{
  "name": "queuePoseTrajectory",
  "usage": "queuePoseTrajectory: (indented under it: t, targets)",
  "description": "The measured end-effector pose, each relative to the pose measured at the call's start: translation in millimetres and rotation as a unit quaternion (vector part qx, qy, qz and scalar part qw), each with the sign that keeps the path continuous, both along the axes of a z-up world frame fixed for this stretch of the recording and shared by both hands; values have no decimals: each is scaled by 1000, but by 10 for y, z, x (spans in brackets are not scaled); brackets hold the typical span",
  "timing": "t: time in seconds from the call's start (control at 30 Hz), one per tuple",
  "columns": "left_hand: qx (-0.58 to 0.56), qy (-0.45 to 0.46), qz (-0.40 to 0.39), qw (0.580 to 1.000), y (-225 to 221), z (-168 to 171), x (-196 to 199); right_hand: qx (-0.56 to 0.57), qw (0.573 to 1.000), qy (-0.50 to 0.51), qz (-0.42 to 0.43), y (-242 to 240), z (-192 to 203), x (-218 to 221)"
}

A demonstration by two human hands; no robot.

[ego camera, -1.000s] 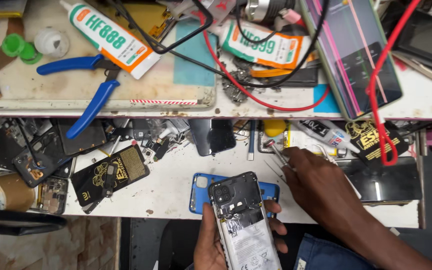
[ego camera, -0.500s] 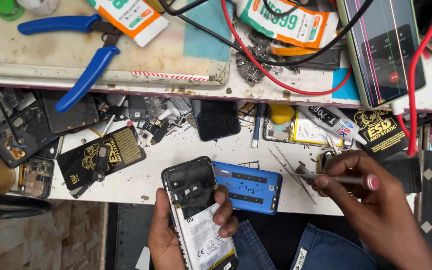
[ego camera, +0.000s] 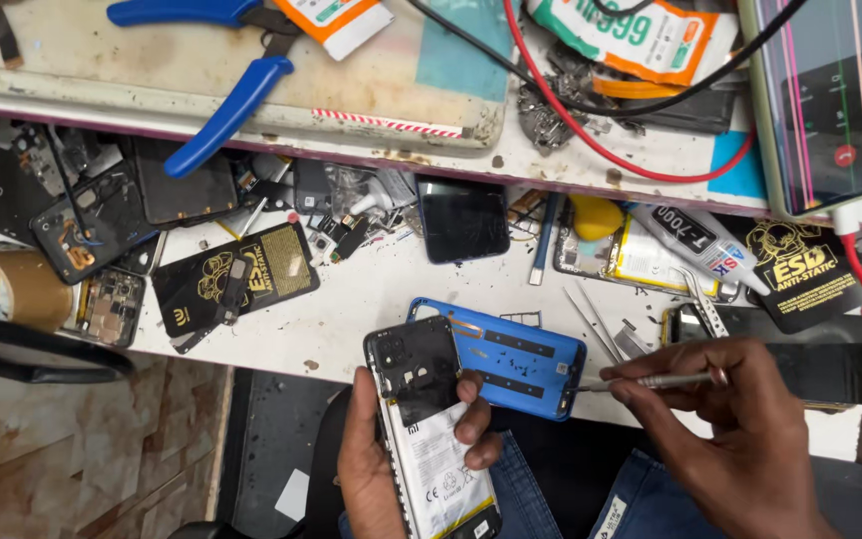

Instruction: The person uses a screwdriver to remove screws from the internal frame of a disassembled smartphone. They carefully unscrew multiple fasteners around the camera module and battery area, holding the device in their left hand while working with the tool in their right hand.

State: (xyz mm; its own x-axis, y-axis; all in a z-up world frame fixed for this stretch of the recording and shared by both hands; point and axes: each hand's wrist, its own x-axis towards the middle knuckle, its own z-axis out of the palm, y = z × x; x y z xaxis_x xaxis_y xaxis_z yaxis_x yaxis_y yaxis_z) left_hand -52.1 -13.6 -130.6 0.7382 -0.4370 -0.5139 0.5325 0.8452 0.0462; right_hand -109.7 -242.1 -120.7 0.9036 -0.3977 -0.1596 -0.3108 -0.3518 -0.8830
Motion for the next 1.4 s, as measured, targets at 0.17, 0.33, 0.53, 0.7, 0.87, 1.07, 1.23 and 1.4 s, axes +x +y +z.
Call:
queuePoseTrajectory:
  t: [0.17, 0.33, 0.53, 0.7, 0.87, 1.07, 1.23, 1.4]
  targets:
    - [15, 11, -15, 1000, -76, -9, -47, -28, 996, -54, 72, 22, -98, 32]
    - [23, 10, -25, 999, -126, -48, -85, -87, 987, -65, 119, 47, -160, 53]
    - [13, 23, -38, 999, -134, -65, -90, -66, 985, -90, 130, 84, -199, 133]
    - [14, 21, -41, 999, -129, -77, -117, -66, 988, -83, 112, 91, -179, 129]
    - [104, 16, -46, 993, -163, -56, -122, 9, 993, -100, 64, 37, -42, 137]
    - [186, -5, -92, 978, -227, -23, -67, 50, 996, -72, -3, -59, 83, 105]
    - [193, -33, -94, 976, -235, -27, -68, 27, 998, 13, 53, -73, -42, 167]
    - [272, -5, -127, 954, -193, -75, -68, -200, 923, 253, 211, 4, -27, 351]
